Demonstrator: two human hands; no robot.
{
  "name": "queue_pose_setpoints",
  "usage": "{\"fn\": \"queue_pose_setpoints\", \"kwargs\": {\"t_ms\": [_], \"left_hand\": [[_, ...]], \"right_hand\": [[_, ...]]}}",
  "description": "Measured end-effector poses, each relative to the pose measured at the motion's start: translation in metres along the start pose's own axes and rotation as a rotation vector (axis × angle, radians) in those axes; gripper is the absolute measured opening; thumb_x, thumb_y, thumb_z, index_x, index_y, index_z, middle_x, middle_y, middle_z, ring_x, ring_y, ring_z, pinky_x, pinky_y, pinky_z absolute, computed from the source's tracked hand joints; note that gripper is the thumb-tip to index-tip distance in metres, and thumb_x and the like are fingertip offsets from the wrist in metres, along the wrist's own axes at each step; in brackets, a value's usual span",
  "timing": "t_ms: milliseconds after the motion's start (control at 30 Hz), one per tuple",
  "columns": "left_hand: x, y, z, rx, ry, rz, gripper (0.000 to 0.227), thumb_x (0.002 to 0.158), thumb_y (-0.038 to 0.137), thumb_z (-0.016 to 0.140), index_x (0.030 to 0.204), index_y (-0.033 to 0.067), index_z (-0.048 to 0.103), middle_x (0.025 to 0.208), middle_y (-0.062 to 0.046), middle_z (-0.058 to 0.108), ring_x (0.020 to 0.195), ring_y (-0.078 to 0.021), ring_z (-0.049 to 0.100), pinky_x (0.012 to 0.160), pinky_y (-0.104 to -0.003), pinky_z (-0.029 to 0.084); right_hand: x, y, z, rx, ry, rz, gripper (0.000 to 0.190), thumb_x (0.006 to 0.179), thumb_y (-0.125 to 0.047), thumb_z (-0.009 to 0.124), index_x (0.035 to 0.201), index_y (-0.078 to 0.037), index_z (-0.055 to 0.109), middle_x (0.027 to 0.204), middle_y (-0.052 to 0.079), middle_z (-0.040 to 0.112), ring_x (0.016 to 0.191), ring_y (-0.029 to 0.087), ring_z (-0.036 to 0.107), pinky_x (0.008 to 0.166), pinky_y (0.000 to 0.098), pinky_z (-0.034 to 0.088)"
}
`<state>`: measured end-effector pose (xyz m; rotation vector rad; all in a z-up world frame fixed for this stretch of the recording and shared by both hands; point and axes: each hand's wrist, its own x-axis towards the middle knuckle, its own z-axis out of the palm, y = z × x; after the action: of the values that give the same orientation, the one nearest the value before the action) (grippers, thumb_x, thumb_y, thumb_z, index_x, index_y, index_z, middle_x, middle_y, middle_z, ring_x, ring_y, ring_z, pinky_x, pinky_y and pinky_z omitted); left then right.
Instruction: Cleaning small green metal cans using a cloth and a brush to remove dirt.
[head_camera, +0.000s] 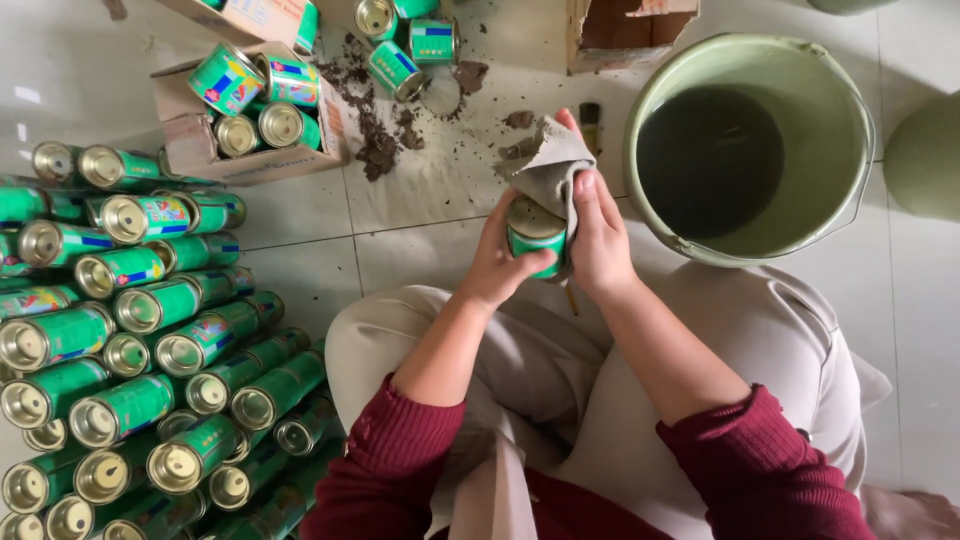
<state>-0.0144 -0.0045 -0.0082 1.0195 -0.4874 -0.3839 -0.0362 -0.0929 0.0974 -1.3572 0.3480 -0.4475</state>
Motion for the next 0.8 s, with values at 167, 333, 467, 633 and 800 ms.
{"fn": "queue_pose_setpoints", "kwargs": {"t_ms": [167, 333, 467, 633, 800], "left_hand": [[-0.022, -0.056, -0.023, -0.221, 0.120, -0.158, 0.060, 0.073, 0.027, 0.063, 0.124, 0.0043, 0.038, 0.105, -0.010, 0.054, 0.096, -0.0166, 0.051, 0.085, -0.037, 0.040], [-0.028, -0.071, -0.025, -0.393, 0.288, -0.296, 0.053, 0.072, 0.033, 0.049, 0.117, 0.0057, 0.047, 0.099, -0.015, 0.056, 0.086, -0.0236, 0.056, 0.075, -0.036, 0.046], [-0.016, -0.035, 0.001, -0.540, 0.460, -0.418, 0.046, 0.070, 0.040, 0.049, 0.104, 0.0108, 0.057, 0.090, -0.010, 0.061, 0.075, -0.0211, 0.060, 0.068, -0.033, 0.049], [0.017, 0.013, 0.019, -0.757, 0.731, -0.360, 0.041, 0.074, 0.041, 0.054, 0.093, 0.0042, 0.056, 0.078, -0.010, 0.058, 0.066, -0.0220, 0.055, 0.061, -0.033, 0.046], [0.017, 0.006, -0.003, -0.873, 0.607, -0.367, 0.054, 0.084, 0.054, 0.041, 0.105, 0.0054, 0.053, 0.098, -0.012, 0.059, 0.083, -0.0266, 0.058, 0.075, -0.036, 0.046]], "right_hand": [[-0.005, 0.062, -0.017, -0.013, 0.127, 0.062, 0.027, 0.094, -0.025, 0.041, 0.106, -0.006, 0.056, 0.100, 0.012, 0.058, 0.097, 0.017, 0.049, 0.091, 0.0388, 0.041], [-0.008, 0.091, -0.020, -0.061, 0.146, 0.106, 0.028, 0.094, -0.026, 0.040, 0.105, -0.007, 0.058, 0.100, 0.013, 0.060, 0.098, 0.018, 0.050, 0.091, 0.0389, 0.040], [-0.010, 0.084, -0.005, 0.099, 0.384, 0.232, 0.028, 0.090, -0.029, 0.047, 0.105, -0.007, 0.058, 0.101, 0.008, 0.059, 0.096, 0.015, 0.051, 0.092, 0.0360, 0.039], [-0.007, 0.091, -0.015, 0.160, 0.562, 0.190, 0.031, 0.090, -0.029, 0.049, 0.111, -0.007, 0.054, 0.106, 0.009, 0.056, 0.099, 0.015, 0.048, 0.094, 0.0386, 0.036], [-0.012, 0.108, -0.030, 0.019, 0.334, -0.121, 0.028, 0.095, -0.015, 0.044, 0.120, -0.003, 0.045, 0.115, 0.007, 0.048, 0.102, 0.009, 0.041, 0.092, 0.0355, 0.039]]}}
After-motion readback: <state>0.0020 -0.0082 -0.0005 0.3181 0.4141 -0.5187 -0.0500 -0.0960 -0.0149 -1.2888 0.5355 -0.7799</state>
